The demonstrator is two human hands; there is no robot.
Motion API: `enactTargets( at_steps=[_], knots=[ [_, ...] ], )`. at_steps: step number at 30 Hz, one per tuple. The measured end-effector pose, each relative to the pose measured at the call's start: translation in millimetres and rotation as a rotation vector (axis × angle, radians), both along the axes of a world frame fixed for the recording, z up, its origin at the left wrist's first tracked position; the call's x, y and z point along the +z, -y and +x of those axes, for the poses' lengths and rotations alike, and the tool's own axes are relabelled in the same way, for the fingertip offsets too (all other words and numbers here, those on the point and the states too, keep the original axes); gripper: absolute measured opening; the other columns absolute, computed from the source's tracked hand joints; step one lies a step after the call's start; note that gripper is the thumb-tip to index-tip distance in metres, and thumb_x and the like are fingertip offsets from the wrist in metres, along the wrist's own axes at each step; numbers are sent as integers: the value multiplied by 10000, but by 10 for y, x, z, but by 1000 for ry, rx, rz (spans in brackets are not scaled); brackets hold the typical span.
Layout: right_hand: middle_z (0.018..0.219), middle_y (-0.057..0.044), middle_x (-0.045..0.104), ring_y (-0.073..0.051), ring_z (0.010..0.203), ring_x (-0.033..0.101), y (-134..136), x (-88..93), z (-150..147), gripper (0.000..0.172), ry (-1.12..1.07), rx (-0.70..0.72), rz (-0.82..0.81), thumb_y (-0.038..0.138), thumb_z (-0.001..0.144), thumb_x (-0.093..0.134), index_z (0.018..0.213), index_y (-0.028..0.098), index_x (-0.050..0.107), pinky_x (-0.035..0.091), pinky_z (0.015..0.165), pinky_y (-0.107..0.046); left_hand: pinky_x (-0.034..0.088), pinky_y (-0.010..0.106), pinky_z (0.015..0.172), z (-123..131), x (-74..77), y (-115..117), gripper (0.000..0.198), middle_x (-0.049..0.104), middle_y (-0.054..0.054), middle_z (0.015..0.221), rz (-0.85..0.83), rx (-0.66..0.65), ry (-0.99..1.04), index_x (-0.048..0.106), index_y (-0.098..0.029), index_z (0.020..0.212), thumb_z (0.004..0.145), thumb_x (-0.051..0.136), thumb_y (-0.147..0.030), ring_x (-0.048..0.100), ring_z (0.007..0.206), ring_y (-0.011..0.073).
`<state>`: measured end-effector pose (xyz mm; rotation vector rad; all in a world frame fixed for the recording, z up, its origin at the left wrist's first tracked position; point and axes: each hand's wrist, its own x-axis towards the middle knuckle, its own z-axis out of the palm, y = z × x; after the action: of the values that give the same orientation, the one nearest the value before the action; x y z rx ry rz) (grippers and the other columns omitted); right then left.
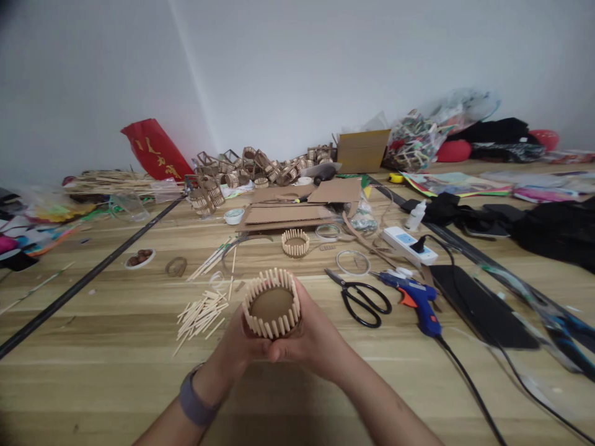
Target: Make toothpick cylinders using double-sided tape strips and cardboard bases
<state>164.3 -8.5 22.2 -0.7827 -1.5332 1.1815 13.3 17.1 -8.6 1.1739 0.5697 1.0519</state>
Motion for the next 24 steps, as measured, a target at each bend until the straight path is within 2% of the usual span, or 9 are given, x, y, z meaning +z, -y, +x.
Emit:
enactTargets(
  at_steps=[3, 7, 14, 19, 24],
  knots=[
    [1253, -139, 568, -295, 1137, 567, -22, -16, 45, 1033, -12, 45, -11, 700, 513, 770, 1329, 210, 371, 447, 983, -383, 408, 480, 1013, -12, 31, 4, 1043, 609, 166, 1234, 43, -1, -36, 516, -155, 1279, 382, 929, -489, 536, 1167, 388],
    [1284, -143, 552, -316, 1189, 528, -43, -5, 141, 1028, 77, 82, -16, 668, 498, 798, 1331, 201, 418, 405, 1025, -422, 379, 476, 1046, -43, 72, -7, 1054, 574, 159, 1281, 140, 9, -97, 503, -167, 1287, 375, 931, -479, 504, 1203, 386],
    [1307, -152, 547, -333, 1203, 518, -63, -33, 253, 1049, 192, 66, -34, 577, 455, 874, 1325, 193, 432, 407, 1023, -450, 334, 492, 1084, -134, 140, -37, 986, 481, 164, 1346, 387, 21, -329, 470, -180, 1315, 463, 926, -375, 444, 1252, 379],
    [1285, -140, 565, -337, 1186, 522, -72, -55, 267, 1060, 267, 56, -45, 490, 420, 917, 1317, 182, 443, 428, 1007, -446, 338, 491, 1089, -135, 160, -44, 1022, 481, 170, 1361, 331, -64, -337, 430, -175, 1329, 447, 932, -298, 462, 1245, 374],
    [1293, -112, 558, -333, 1185, 513, -63, -42, 318, 1010, 330, 83, -22, 453, 485, 904, 1354, 200, 455, 428, 1005, -434, 350, 488, 1079, -141, 130, -46, 1012, 519, 165, 1340, 290, -111, -291, 429, -176, 1335, 460, 929, -272, 487, 1232, 367]
  ],
)
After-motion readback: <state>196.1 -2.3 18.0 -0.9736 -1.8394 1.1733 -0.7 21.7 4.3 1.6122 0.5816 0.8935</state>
